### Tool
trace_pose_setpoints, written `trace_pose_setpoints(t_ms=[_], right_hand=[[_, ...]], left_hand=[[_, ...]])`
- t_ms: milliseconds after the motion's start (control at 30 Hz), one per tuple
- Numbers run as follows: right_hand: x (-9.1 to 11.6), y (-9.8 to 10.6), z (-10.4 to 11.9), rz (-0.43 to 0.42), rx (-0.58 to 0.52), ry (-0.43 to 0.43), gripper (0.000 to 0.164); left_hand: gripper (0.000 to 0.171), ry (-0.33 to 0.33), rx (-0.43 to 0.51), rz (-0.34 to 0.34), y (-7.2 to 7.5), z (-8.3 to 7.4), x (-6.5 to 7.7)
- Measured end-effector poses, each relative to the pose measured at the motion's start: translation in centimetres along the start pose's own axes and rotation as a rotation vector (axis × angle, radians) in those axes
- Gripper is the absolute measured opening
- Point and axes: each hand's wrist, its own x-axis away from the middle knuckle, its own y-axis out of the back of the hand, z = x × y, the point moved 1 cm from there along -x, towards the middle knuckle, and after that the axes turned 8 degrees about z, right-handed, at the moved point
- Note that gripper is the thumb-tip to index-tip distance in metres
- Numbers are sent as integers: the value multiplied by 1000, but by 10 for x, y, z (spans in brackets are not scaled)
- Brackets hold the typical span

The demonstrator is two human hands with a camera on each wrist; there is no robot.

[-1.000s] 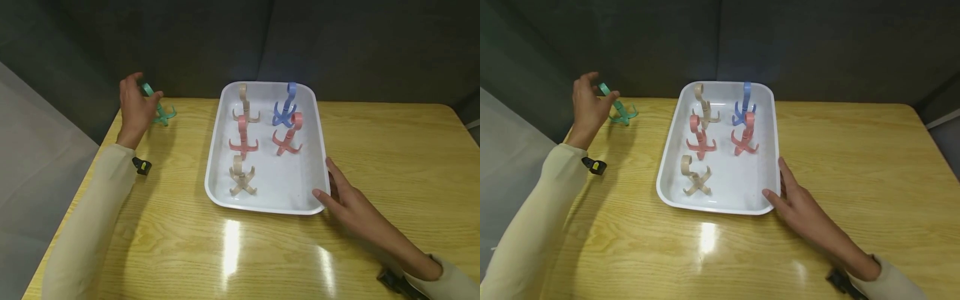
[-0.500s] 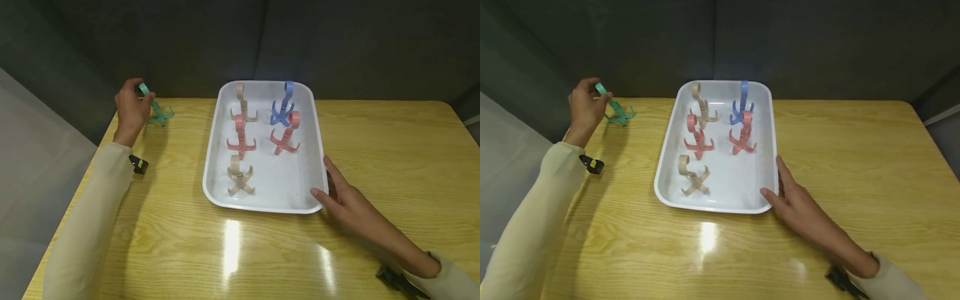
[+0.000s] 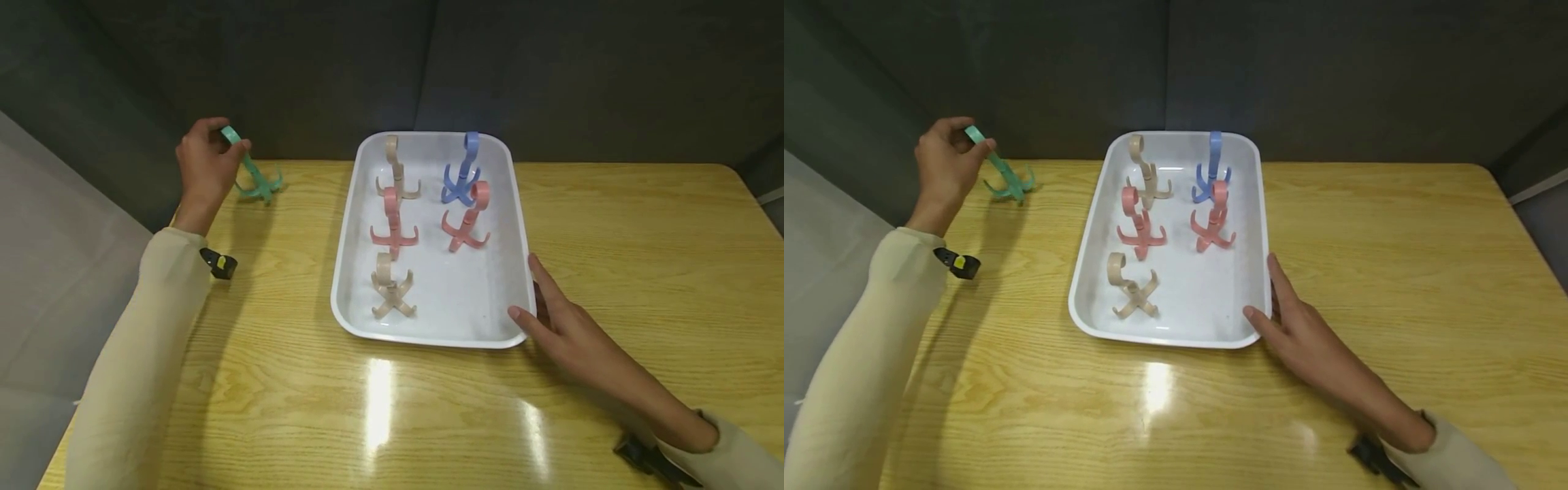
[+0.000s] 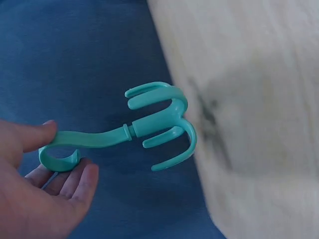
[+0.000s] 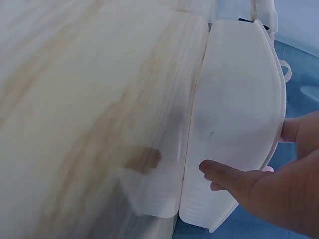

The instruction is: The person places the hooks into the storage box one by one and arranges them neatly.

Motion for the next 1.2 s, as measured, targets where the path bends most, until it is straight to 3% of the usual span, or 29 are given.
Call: trace_pose_setpoints(t_ms=[167,433,567,700,933,1200], right_hand=[[1,1,0,1,14,2,79],[0,1,-2,-8,23,13,79],[-1,1,-1,2,20,5,79],[0,0,-1,-5,33,2,79],[0,-1,-2,-10,34,1,79],[0,0,0,-10,33,5,79]], left_hand=[[48,-63,65,4,8,-27,8],[44,-277,194,26,9,-87,32],[42,-398,211,40,9,-113,46],[40,-499,211,91,7,-138,58],[41,-616,198,215,2,-176,79],[36,-737,185,397,-18,-213,101]])
